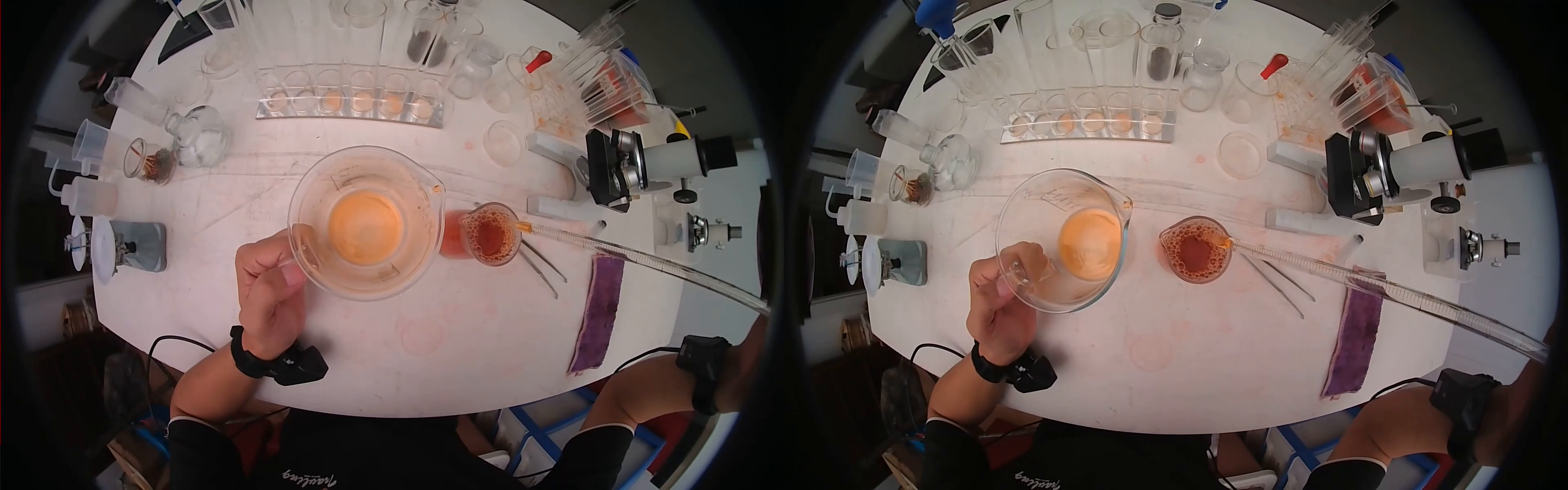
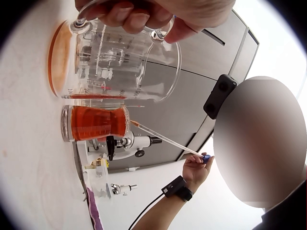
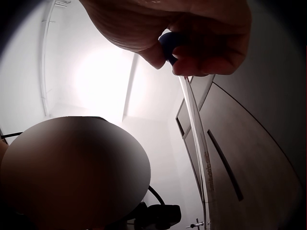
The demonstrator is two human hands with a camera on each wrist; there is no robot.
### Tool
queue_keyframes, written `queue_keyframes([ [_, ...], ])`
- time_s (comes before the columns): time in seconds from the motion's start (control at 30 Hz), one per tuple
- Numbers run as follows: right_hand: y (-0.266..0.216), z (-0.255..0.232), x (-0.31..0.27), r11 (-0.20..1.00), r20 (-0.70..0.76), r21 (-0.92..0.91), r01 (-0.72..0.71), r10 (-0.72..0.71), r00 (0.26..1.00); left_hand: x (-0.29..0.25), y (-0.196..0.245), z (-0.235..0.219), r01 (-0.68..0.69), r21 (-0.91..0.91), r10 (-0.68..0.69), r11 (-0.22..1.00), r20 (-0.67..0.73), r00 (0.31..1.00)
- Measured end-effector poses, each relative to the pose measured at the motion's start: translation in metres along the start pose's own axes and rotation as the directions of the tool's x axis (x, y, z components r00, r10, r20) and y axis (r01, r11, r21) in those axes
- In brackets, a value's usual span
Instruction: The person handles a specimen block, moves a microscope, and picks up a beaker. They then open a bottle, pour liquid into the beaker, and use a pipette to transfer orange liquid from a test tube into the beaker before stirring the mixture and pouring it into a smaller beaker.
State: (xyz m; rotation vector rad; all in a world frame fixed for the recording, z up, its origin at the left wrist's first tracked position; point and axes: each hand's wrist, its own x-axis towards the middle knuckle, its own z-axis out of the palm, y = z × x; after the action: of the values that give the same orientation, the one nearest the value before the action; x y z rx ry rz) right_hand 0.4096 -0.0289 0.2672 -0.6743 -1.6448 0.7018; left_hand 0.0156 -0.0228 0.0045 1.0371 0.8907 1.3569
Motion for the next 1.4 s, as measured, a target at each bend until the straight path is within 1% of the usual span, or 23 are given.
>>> queue_keyframes([
  [0.2, 0.002, 0.002, -0.001, 1.000, -0.030, 0.020, 0.013, -0.012, 0.999, 0.001, 0.000, -0.002, 0.002, 0.004, -0.002, 1.000, 0.013, 1.000],
  [0.3, -0.002, -0.006, 0.002, 0.999, 0.061, -0.035, -0.021, 0.023, 0.998, 0.001, -0.001, -0.005, 0.008, 0.006, -0.008, 1.000, 0.033, 0.999],
  [0.4, 0.005, 0.002, -0.002, 1.000, -0.011, 0.023, 0.011, -0.011, 1.000, 0.001, -0.002, -0.002, 0.001, 0.000, -0.001, 1.000, 0.018, 1.000],
  [0.5, -0.001, -0.011, -0.001, 0.999, 0.070, -0.047, -0.009, 0.013, 0.997, 0.001, -0.001, -0.001, 0.002, 0.002, -0.002, 1.000, 0.010, 1.000],
  [0.6, -0.001, -0.012, -0.002, 0.999, 0.070, -0.041, -0.007, 0.010, 0.998, 0.000, 0.000, -0.001, 0.007, 0.005, -0.007, 1.000, 0.012, 1.000],
  [0.7, 0.004, -0.003, -0.005, 1.000, -0.004, -0.012, 0.029, -0.029, 1.000, 0.000, -0.001, -0.002, 0.004, 0.016, -0.004, 1.000, 0.012, 1.000],
  [0.8, -0.003, -0.016, -0.002, 0.997, 0.087, -0.078, -0.004, 0.010, 0.996, 0.000, -0.002, -0.002, 0.004, 0.021, -0.004, 1.000, 0.008, 1.000],
  [0.83, 0.002, 0.003, 0.002, 0.980, -0.249, 0.122, 0.156, -0.121, 0.961, 0.000, -0.001, -0.002, 0.005, 0.023, -0.005, 1.000, 0.010, 1.000],
  [0.87, 0.013, 0.040, 0.010, 0.898, -0.573, 0.252, 0.361, -0.163, 0.803, 0.000, -0.001, -0.001, 0.006, 0.024, -0.006, 1.000, 0.012, 1.000],
  [0.93, 0.015, 0.044, 0.010, 0.890, -0.603, 0.254, 0.378, -0.160, 0.782, 0.000, 0.000, -0.001, 0.008, 0.023, -0.008, 1.000, 0.016, 1.000],
  [0.97, 0.007, 0.015, 0.001, 0.973, -0.317, 0.141, 0.185, -0.133, 0.939, 0.000, -0.001, -0.002, 0.008, 0.020, -0.008, 1.000, 0.018, 1.000],
  [1.0, 0.002, -0.003, -0.004, 0.999, -0.013, -0.035, 0.027, -0.028, 1.000, 0.000, -0.001, -0.003, 0.008, 0.018, -0.008, 1.000, 0.020, 1.000],
  [1.1, -0.001, -0.012, -0.004, 0.999, 0.024, -0.050, 0.012, -0.011, 1.000, 0.000, -0.001, 0.000, 0.002, 0.012, -0.001, 1.000, -0.004, 1.000],
  [1.2, 0.004, -0.004, -0.007, 0.999, -0.063, 0.012, 0.040, -0.039, 0.997, 0.000, -0.001, 0.000, 0.001, 0.009, -0.001, 1.000, 0.003, 1.000],
  [1.3, -0.002, -0.014, -0.005, 0.999, 0.040, -0.040, -0.004, 0.006, 0.999, 0.000, -0.001, 0.000, 0.004, 0.005, -0.005, 1.000, 0.013, 1.000],
  [1.4, 0.004, -0.006, -0.008, 0.999, -0.041, 0.000, 0.035, -0.035, 0.999, 0.000, -0.002, -0.002, -0.002, 0.004, 0.002, 1.000, 0.028, 1.000],
])
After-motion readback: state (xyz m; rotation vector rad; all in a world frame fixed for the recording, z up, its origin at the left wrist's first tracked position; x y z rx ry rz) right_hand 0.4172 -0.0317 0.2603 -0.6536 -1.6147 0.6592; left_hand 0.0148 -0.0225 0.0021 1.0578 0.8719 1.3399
